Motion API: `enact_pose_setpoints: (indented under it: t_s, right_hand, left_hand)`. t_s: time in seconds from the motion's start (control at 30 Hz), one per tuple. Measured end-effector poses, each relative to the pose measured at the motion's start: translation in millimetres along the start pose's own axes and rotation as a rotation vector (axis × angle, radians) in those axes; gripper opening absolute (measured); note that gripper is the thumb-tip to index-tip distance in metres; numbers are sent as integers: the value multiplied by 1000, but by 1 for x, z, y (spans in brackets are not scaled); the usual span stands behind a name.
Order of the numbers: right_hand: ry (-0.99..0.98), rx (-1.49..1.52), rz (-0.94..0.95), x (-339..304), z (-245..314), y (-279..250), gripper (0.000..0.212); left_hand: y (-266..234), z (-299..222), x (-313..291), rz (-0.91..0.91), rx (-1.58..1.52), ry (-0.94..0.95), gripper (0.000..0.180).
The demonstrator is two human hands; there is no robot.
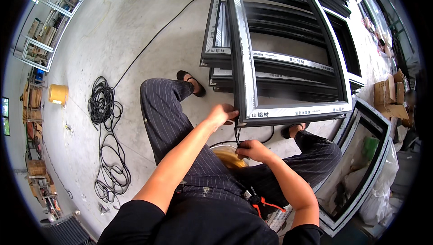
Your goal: The person installs a rubber seal into the groove of an aluminum window frame by hand and cuts it to length using pliers.
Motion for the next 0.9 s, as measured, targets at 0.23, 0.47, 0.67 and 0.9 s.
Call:
enact_pose_setpoints:
  t_s: [0.23, 0.47, 0.67, 0.9]
  right_hand:
    - [72, 20, -32, 4, -10, -5, 26]
    - [182, 238, -7, -14, 25, -3, 30]
    - [61, 285, -55, -10, 16, -16, 35]
    - [-433, -658, -795, -29, 50, -21, 13]
  left_hand:
    - [8, 7, -12, -25, 2, 39, 16]
    - [8, 26, -13, -4, -23, 54, 19]
    - [4, 30, -17, 111, -71, 10, 24]
    - [-1, 37, -12, 171, -20, 47, 27]
Point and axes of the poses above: each hand's wrist, its own x-axis towards the middle knuckle, its own y-axis out of the palm, z = x × y, the point moved 3 cm from there along x, towards the middle knuckle, and after that the axes turned 1 degree about x, right-handed, at the moved point
